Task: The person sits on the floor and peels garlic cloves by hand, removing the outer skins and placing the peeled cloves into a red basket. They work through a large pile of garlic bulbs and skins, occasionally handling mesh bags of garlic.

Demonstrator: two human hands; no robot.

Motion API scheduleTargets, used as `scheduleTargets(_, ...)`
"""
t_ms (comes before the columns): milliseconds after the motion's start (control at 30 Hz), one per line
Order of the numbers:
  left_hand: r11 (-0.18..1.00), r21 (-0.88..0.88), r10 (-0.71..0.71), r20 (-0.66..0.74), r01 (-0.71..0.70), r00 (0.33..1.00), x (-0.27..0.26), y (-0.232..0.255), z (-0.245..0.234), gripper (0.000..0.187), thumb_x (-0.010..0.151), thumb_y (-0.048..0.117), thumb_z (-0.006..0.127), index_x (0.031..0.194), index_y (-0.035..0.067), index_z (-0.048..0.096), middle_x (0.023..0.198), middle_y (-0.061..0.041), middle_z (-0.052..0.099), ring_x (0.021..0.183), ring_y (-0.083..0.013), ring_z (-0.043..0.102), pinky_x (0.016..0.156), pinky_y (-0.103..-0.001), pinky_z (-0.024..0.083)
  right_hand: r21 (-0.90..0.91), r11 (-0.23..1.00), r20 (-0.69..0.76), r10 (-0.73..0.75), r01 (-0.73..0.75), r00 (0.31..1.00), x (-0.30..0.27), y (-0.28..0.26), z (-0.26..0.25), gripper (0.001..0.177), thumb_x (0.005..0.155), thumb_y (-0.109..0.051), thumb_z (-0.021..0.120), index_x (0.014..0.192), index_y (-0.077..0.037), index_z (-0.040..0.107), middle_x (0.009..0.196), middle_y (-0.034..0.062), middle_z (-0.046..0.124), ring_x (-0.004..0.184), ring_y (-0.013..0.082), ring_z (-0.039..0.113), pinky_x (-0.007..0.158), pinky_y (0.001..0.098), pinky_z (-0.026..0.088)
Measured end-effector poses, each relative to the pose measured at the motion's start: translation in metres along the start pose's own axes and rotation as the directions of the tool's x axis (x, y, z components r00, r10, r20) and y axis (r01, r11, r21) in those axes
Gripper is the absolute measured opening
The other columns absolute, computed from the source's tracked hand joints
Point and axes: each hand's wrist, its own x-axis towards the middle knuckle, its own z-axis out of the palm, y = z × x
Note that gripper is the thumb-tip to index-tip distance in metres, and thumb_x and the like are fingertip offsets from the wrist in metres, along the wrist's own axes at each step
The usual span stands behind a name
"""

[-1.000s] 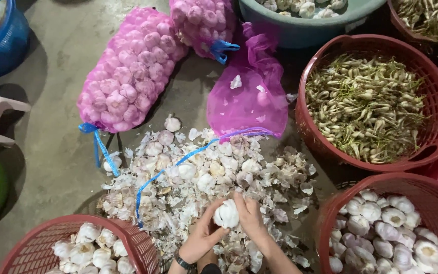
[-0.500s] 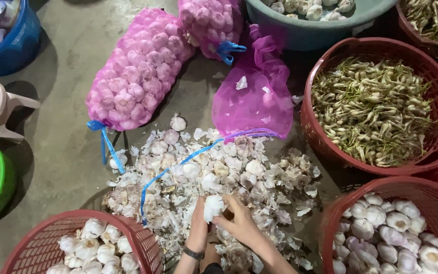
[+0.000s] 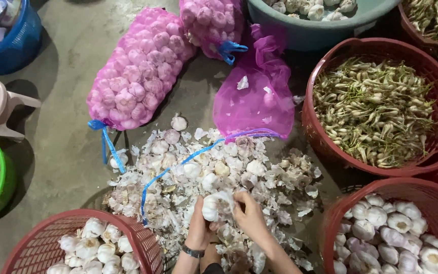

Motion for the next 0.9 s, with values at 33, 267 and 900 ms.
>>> scheduleTargets(33, 0.998, 0.058, 0.015, -0.027, -0.013, 1.0, -0.003, 0.004, 0.005, 0.062, 0.101, 0.056, 0.04, 0.117, 0.001, 0.065, 0.065, -0.003, 0.059, 0.041, -0.0062, 0.042, 0.036, -0.021, 0.027, 0.14, 0.985, 0.077, -0.111, 0.099, 0.991, -0.006, -0.013, -0.007, 0.038, 0.089, -0.005, 0.064, 0.123, -0.014, 0.049, 0.114, 0.0096, 0.056, 0.071, 0.0121, 0.059, 0.057, 0.0201, 0.055)
scheduleTargets(267, 0.922, 0.383, 0.022, -0.18, 0.05, 0.983, 0.004, -0.007, -0.006, 0.069, 0.098, 0.06, 0.036, 0.11, 0.002, 0.071, 0.067, -0.003, 0.058, 0.048, -0.0091, 0.047, 0.039, -0.021, 0.028, 0.048, 0.98, 0.301, -0.196, 0.191, 0.933, -0.014, -0.021, -0.004, 0.07, 0.086, -0.013, 0.07, 0.15, -0.017, 0.04, 0.154, 0.0091, 0.045, 0.135, 0.026, 0.05, 0.114, 0.0438, 0.044)
scheduleTargets(900, 0.995, -0.041, -0.098, -0.123, 0.094, 0.988, 0.004, 0.002, -0.006, 0.046, 0.102, 0.04, 0.045, 0.127, 0.003, 0.055, 0.085, -0.013, 0.064, 0.048, -0.0147, 0.052, 0.031, -0.023, 0.034, 0.078, 0.923, 0.081, -0.381, 0.375, 0.921, -0.006, 0.015, 0.014, 0.036, 0.088, -0.013, 0.064, 0.123, -0.004, 0.066, 0.122, 0.0121, 0.069, 0.108, 0.0232, 0.067, 0.094, 0.033, 0.059)
